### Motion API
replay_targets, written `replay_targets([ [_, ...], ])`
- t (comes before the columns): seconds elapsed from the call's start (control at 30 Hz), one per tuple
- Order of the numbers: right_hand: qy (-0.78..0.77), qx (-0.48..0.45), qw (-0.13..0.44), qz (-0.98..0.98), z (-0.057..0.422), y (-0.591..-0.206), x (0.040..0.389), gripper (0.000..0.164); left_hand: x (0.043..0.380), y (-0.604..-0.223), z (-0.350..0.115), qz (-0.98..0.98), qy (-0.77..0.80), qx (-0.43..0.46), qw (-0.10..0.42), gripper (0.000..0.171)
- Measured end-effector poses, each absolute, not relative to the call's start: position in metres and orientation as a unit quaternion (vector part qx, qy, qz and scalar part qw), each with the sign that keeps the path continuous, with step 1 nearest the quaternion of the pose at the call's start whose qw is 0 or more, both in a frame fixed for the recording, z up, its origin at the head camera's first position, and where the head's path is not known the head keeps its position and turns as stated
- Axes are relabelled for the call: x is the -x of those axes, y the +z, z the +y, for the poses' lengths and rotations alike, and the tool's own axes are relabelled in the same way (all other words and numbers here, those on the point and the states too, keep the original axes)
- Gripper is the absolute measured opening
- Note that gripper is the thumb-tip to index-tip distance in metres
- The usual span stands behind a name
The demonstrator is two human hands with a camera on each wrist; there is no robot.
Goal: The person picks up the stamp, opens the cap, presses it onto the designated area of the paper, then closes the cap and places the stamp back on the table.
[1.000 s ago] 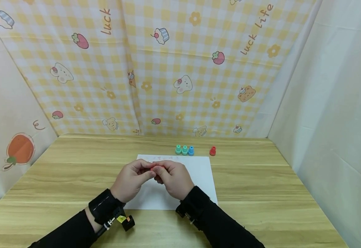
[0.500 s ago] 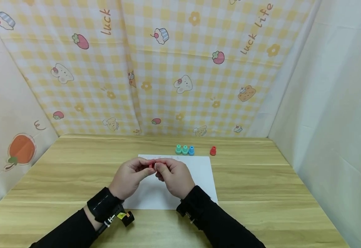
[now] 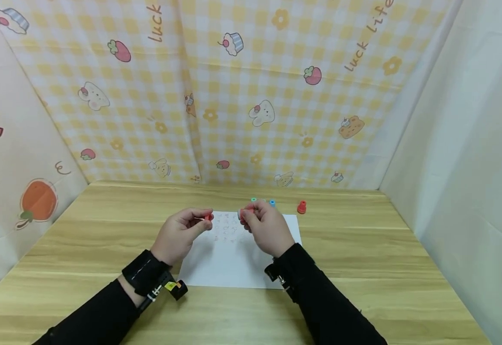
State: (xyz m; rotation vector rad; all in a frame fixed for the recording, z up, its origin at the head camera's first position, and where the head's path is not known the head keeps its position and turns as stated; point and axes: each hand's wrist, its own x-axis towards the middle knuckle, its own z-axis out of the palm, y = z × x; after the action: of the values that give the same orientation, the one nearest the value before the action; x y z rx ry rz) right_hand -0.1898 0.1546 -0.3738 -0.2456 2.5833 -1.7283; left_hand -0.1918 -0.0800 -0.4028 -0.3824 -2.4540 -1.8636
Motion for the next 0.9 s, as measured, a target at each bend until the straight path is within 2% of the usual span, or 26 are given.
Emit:
replay_targets([
  [0.27, -0.447, 0.074, 0.01, 0.892, 0.165, -0.365, 0.2, 0.012, 0.193, -0.401, -0.079, -0.789, -0.6, 0.126, 0.023, 0.023],
  [0.43, -0.405, 0.097, 0.034, 0.908, 0.169, -0.364, 0.207, 0.014, 0.193, -0.402, -0.079, -0.789, -0.601, 0.124, 0.019, 0.025],
  [0.67, -0.336, 0.099, 0.059, 0.935, 0.173, -0.369, 0.219, 0.016, 0.193, -0.403, -0.08, -0.772, -0.62, 0.139, 0.012, 0.024],
  [0.9, -0.246, 0.139, 0.062, 0.957, 0.171, -0.377, 0.225, 0.02, 0.194, -0.403, -0.079, -0.769, -0.624, 0.135, 0.01, 0.023],
])
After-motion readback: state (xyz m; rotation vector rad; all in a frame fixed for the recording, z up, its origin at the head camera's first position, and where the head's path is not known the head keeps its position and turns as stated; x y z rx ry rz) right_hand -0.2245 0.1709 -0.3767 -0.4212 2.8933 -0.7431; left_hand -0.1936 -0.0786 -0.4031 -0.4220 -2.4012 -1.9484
